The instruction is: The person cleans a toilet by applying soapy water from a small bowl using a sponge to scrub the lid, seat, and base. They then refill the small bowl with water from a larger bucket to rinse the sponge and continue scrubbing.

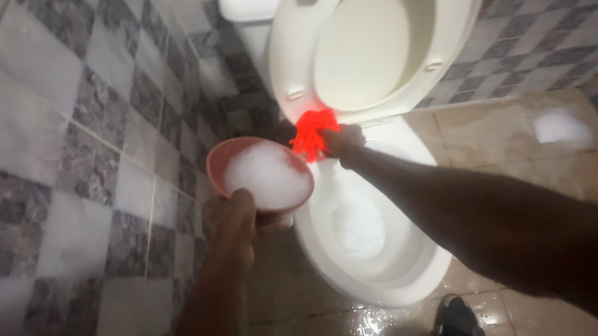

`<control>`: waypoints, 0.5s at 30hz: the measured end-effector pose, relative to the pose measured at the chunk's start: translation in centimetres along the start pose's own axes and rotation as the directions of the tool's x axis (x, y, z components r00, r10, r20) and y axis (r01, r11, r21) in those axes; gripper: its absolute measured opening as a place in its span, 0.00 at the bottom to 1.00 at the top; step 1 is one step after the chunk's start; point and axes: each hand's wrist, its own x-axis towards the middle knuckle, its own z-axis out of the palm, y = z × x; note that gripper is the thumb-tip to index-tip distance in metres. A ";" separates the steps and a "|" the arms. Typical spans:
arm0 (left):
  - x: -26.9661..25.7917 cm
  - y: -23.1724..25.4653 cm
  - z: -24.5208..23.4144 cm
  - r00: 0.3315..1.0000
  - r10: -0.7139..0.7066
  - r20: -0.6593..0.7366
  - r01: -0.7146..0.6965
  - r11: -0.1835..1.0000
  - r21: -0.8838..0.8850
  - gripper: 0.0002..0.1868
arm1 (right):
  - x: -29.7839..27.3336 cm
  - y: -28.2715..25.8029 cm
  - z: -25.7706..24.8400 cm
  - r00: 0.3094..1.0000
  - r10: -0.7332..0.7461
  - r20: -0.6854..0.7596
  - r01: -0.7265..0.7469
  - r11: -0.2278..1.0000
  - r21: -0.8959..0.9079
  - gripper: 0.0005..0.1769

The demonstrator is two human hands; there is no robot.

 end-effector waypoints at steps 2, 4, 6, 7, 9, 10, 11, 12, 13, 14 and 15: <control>-0.4 0.0 0.4 0.994 0.070 0.082 -0.070 0.998 -0.004 0.25 | -1.5 0.7 -2.2 0.987 0.059 0.150 -0.088 0.976 0.198 0.22; 0.2 -0.5 2.3 0.988 -0.148 -0.048 0.151 0.988 0.046 0.25 | -4.3 1.6 -5.6 0.929 0.036 0.367 -0.194 0.894 0.404 0.24; -0.3 -0.8 4.5 0.974 -0.226 -0.025 0.228 0.971 0.072 0.25 | -8.5 2.6 -10.3 0.795 -0.112 0.596 -0.327 0.749 0.576 0.27; -1.2 -0.7 5.7 0.978 -0.198 0.062 0.194 0.979 0.070 0.26 | -10.7 2.9 -12.5 0.827 -0.087 0.556 -0.355 0.687 0.635 0.28; -3.0 -0.1 8.7 0.964 -0.244 0.104 0.231 0.966 0.119 0.26 | -14.7 3.9 -16.6 0.872 -0.024 0.489 -0.398 0.547 0.737 0.28; -3.6 0.4 11.0 0.948 -0.309 0.069 0.294 0.940 0.174 0.26 | -16.1 4.7 -18.8 0.907 -0.003 0.422 -0.357 0.528 0.771 0.26; -4.3 0.8 13.4 0.929 -0.369 0.029 0.353 0.907 0.229 0.25 | -17.3 6.1 -21.0 0.935 0.021 0.353 -0.314 0.510 0.801 0.24; -5.2 1.0 15.9 0.907 -0.421 -0.013 0.407 0.868 0.283 0.25 | -18.2 8.1 -23.2 0.958 0.046 0.283 -0.268 0.493 0.828 0.22; -6.3 0.8 18.4 0.883 -0.466 -0.059 0.458 0.824 0.334 0.26 | -18.7 10.3 -25.5 0.963 -0.011 0.268 -0.230 0.482 0.845 0.21; -7.7 0.2 20.8 0.856 -0.503 -0.121 0.509 0.775 0.375 0.27 | -18.9 12.8 -27.9 0.962 -0.065 0.264 -0.202 0.479 0.855 0.20; -9.0 -0.9 23.0 0.866 -0.495 -0.070 0.476 0.774 0.417 0.27 | -19.1 15.4 -30.2 0.959 -0.120 0.258 -0.173 0.475 0.863 0.18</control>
